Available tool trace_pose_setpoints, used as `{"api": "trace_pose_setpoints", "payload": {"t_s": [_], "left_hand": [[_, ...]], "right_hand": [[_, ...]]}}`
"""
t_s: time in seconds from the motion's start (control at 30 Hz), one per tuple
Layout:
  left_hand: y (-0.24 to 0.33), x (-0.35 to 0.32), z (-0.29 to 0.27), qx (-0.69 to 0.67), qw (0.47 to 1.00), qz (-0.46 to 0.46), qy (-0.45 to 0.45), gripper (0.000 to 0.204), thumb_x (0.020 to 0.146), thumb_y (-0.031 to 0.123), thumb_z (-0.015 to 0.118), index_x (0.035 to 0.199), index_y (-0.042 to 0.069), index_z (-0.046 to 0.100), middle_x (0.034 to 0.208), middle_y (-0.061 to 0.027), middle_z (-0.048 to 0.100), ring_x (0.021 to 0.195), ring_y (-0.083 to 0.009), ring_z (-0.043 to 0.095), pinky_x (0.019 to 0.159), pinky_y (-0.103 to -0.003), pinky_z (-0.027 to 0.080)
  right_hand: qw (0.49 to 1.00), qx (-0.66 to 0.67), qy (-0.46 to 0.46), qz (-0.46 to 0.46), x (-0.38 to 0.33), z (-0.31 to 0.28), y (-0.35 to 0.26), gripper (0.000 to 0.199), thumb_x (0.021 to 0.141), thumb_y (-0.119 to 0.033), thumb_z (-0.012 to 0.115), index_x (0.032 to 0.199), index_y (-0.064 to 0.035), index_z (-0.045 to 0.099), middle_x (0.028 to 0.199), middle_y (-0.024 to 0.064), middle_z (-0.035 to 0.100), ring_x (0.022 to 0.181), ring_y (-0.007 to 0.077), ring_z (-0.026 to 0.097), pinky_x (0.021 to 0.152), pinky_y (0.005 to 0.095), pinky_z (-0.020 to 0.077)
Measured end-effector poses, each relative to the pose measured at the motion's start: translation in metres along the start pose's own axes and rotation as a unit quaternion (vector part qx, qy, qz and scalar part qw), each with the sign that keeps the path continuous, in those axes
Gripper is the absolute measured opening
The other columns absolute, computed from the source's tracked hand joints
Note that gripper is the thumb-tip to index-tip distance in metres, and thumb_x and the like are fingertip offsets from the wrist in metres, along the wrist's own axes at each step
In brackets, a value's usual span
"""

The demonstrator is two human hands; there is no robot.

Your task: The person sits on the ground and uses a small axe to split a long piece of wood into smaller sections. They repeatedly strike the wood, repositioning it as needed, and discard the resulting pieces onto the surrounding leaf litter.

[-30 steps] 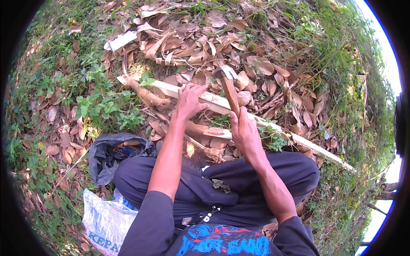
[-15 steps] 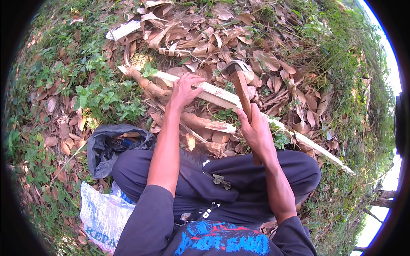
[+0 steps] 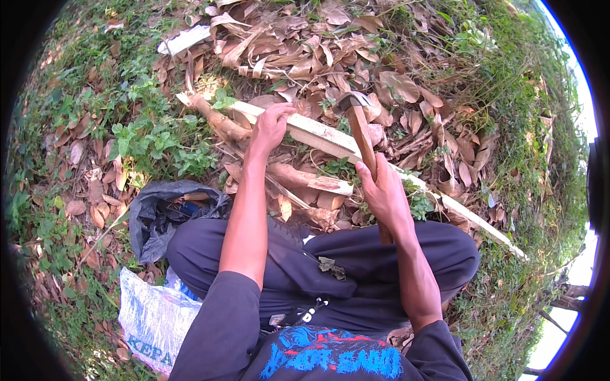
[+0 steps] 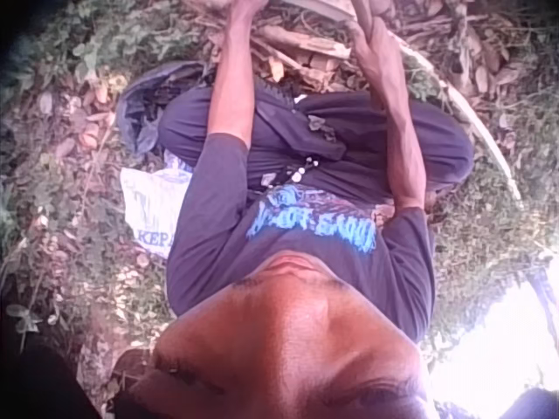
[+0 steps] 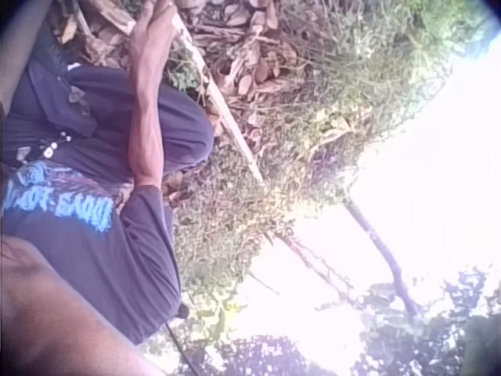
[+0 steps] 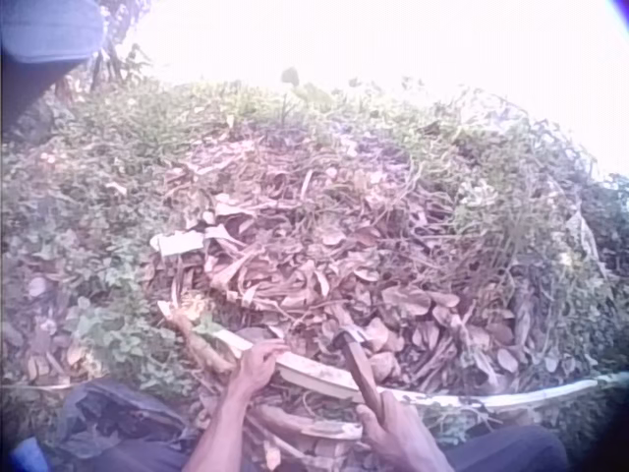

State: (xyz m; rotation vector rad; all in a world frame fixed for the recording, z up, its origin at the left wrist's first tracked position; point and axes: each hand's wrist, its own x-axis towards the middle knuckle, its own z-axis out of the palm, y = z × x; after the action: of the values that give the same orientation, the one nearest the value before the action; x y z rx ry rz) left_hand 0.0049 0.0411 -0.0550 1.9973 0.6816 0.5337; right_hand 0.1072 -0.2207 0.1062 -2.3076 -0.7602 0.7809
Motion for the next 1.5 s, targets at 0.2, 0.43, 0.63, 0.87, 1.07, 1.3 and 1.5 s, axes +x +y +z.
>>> {"api": "trace_pose_setpoints", "payload": {"t_s": [0.2,0.43,0.63,0.87,1.07,1.3,1.5], "left_hand": [[-0.002,0.000,-0.005,-0.004,1.000,-0.013,0.011,0.033,0.085,0.001,0.048,0.108,0.000,0.072,0.120,-0.0180,0.068,0.116,-0.0320,0.063,0.105,-0.037,0.046],[0.001,-0.001,-0.008,0.025,0.999,-0.006,0.025,0.035,0.084,0.003,0.048,0.110,-0.001,0.070,0.119,-0.0192,0.068,0.115,-0.0324,0.063,0.105,-0.037,0.045],[-0.002,0.000,-0.006,0.027,0.999,-0.006,0.028,0.034,0.083,0.004,0.049,0.109,-0.002,0.070,0.117,-0.0195,0.068,0.113,-0.0324,0.064,0.104,-0.037,0.046],[0.000,0.000,-0.005,0.025,0.999,-0.014,0.029,0.034,0.083,0.005,0.049,0.109,-0.002,0.071,0.116,-0.0194,0.069,0.112,-0.0325,0.064,0.103,-0.037,0.047],[-0.002,0.001,-0.006,0.029,0.999,-0.013,0.027,0.034,0.083,0.006,0.050,0.109,-0.001,0.071,0.116,-0.0193,0.069,0.112,-0.0325,0.064,0.103,-0.037,0.047],[-0.003,0.001,-0.004,0.032,0.999,-0.010,0.031,0.032,0.083,0.006,0.052,0.108,-0.001,0.071,0.116,-0.0193,0.069,0.112,-0.0325,0.064,0.102,-0.037,0.047],[0.000,-0.001,-0.005,0.031,0.999,-0.014,0.033,0.032,0.083,0.006,0.051,0.108,-0.001,0.071,0.115,-0.0185,0.069,0.112,-0.0326,0.064,0.102,-0.037,0.047]], "right_hand": [[1.000,-0.001,-0.004,-0.002,0.000,0.003,0.000,0.036,0.100,-0.035,0.055,0.101,0.0005,0.049,0.079,0.0310,0.062,0.078,0.0508,0.062,0.069,0.0551,0.0454],[1.000,0.022,-0.021,0.000,0.000,0.005,0.002,0.038,0.099,-0.034,0.057,0.101,0.0023,0.050,0.081,0.0320,0.062,0.080,0.0501,0.062,0.070,0.0544,0.0458],[1.000,-0.005,-0.022,0.004,0.000,0.008,0.006,0.033,0.099,-0.031,0.057,0.100,0.0017,0.051,0.079,0.0275,0.061,0.077,0.0445,0.061,0.071,0.0511,0.0454],[0.999,-0.026,-0.038,0.023,0.003,0.015,0.009,0.033,0.100,-0.031,0.055,0.099,0.0015,0.051,0.080,0.0288,0.062,0.081,0.0485,0.060,0.073,0.0534,0.0446],[0.997,-0.049,-0.050,0.013,0.005,0.018,0.014,0.034,0.100,-0.032,0.054,0.101,0.0011,0.051,0.085,0.0302,0.063,0.086,0.0516,0.059,0.076,0.0568,0.0433],[0.998,-0.046,-0.030,-0.012,0.006,0.020,0.018,0.032,0.101,-0.032,0.052,0.100,0.0001,0.051,0.081,0.0294,0.062,0.081,0.0511,0.059,0.072,0.0554,0.0430],[0.999,-0.004,0.036,-0.032,0.002,0.010,-0.006,0.036,0.105,-0.037,0.044,0.102,-0.0020,0.042,0.079,0.0327,0.061,0.078,0.0556,0.057,0.068,0.0621,0.0395]]}}
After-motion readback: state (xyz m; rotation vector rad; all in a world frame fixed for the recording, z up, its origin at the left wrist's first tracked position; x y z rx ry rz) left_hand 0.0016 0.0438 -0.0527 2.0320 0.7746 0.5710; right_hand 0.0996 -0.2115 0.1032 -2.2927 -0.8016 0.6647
